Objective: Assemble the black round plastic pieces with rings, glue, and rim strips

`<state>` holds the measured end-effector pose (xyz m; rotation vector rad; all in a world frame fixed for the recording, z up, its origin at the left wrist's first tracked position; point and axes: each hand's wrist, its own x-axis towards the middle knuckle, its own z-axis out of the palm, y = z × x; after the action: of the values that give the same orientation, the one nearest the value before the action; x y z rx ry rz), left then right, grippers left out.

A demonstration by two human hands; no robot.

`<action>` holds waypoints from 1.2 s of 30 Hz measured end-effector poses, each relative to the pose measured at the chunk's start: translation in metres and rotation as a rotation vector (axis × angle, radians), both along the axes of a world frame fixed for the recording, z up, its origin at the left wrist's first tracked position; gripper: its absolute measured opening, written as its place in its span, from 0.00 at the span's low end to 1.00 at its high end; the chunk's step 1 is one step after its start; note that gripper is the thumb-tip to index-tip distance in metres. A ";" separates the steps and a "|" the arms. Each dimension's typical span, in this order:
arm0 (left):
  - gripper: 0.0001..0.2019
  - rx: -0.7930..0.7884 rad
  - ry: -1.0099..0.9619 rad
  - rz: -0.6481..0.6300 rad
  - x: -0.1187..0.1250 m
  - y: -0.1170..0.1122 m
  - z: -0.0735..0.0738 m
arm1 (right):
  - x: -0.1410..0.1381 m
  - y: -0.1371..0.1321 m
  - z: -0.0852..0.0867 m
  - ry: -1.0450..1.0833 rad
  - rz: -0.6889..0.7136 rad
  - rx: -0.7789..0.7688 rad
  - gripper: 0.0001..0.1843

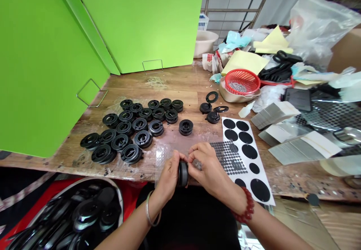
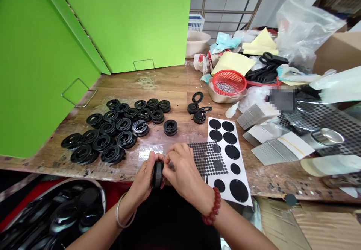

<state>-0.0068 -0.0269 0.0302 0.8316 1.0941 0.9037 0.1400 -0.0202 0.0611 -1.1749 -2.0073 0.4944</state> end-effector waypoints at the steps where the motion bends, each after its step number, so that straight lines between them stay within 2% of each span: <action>1: 0.35 -0.009 -0.015 0.006 0.001 0.000 0.001 | 0.000 -0.002 0.001 -0.017 0.015 0.031 0.13; 4: 0.35 -0.056 -0.072 0.034 0.002 -0.002 0.004 | 0.002 -0.010 0.005 -0.099 0.111 0.154 0.09; 7: 0.34 -0.089 -0.109 0.041 0.003 -0.003 0.007 | 0.003 -0.022 0.008 -0.222 0.218 0.232 0.16; 9: 0.33 -0.089 -0.102 0.025 0.002 -0.003 0.007 | 0.007 -0.026 0.008 -0.262 0.241 0.218 0.19; 11: 0.33 -0.093 -0.088 0.008 0.001 -0.001 0.006 | 0.015 -0.022 0.003 -0.207 0.231 0.157 0.18; 13: 0.34 -0.102 -0.067 0.014 0.000 0.003 0.002 | 0.029 -0.007 -0.008 -0.100 0.154 0.090 0.15; 15: 0.34 -0.097 -0.040 0.056 -0.002 0.009 -0.002 | 0.046 0.014 -0.021 -0.068 -0.023 0.062 0.11; 17: 0.34 -0.075 -0.016 0.110 -0.004 0.016 -0.007 | 0.059 0.036 -0.035 -0.198 -0.208 0.026 0.08; 19: 0.34 -0.058 -0.009 0.140 -0.005 0.020 -0.010 | 0.066 0.052 -0.043 -0.354 -0.285 -0.038 0.09; 23: 0.34 -0.049 -0.007 0.146 -0.005 0.024 -0.013 | 0.062 0.063 -0.045 -0.510 -0.251 -0.114 0.12; 27: 0.32 -0.032 0.015 0.136 -0.005 0.023 -0.014 | 0.054 0.065 -0.040 -0.617 -0.223 -0.123 0.11; 31: 0.32 -0.021 0.022 0.156 -0.004 0.022 -0.015 | 0.050 0.066 -0.045 -0.735 -0.251 -0.091 0.08; 33: 0.32 -0.012 0.019 0.170 -0.004 0.022 -0.016 | 0.049 0.062 -0.046 -0.702 -0.285 -0.044 0.08; 36: 0.33 -0.004 0.021 0.180 -0.003 0.021 -0.018 | 0.044 0.046 -0.041 -0.424 -0.349 0.101 0.08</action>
<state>-0.0099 -0.0057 0.0127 0.7488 1.2024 1.0442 0.1839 0.0262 0.0203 -1.6265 -2.0735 -0.0381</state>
